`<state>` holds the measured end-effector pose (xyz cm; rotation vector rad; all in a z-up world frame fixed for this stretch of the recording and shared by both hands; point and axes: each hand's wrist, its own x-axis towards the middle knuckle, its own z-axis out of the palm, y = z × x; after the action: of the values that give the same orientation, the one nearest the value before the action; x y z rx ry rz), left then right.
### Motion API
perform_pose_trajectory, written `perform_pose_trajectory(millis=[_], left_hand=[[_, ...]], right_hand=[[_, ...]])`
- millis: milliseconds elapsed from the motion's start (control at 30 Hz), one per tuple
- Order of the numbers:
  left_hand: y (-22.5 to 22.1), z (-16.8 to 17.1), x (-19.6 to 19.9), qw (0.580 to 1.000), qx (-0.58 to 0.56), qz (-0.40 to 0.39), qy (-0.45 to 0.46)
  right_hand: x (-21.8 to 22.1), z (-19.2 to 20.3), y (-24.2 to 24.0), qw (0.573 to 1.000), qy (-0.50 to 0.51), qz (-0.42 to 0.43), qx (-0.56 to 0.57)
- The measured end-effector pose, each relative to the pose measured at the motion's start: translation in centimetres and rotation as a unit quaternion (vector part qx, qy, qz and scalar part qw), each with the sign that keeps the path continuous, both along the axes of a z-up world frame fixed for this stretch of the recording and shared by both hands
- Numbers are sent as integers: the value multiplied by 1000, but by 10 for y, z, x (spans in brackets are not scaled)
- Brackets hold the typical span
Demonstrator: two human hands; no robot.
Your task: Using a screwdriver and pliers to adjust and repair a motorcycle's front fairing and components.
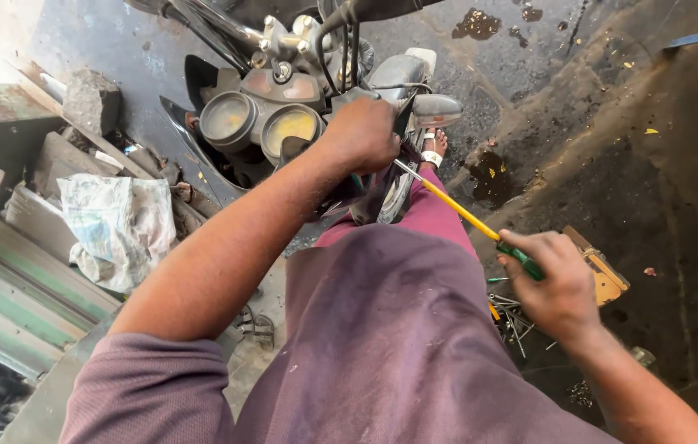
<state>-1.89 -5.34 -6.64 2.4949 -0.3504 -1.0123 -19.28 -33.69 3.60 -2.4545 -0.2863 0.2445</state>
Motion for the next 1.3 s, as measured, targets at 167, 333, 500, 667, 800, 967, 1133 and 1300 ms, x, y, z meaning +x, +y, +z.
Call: perform_pose_trajectory(millis=[167,333,500,667,800,967,1133,1300], left_hand=[[3,6,-3,1000,-11,10,14],[3,3,-6,999,-44,29,2],[0,0,-9,999,-47,25,7],[-5,-1,-12,999,-45,21,10],[-8,-8,-17,998,-49,26,14],[-16,-10,-24,997,-67,32,19],[-18,-20,-31,998,-63,28,14],[-19,5,-26,996,-63,57,19]], right_hand=[[-1,-41,-34,820,458,-296,176],[11,3,-6,984,162,-79,1],[4,8,-2,997,-7,4,-81],[-4,-20,-22,892,377,-245,38],[-7,-9,-15,947,276,-158,-50],[-9,7,-7,990,-35,8,-134],[-13,-15,-24,869,419,-261,16],[-26,-22,-28,939,304,-155,-44]])
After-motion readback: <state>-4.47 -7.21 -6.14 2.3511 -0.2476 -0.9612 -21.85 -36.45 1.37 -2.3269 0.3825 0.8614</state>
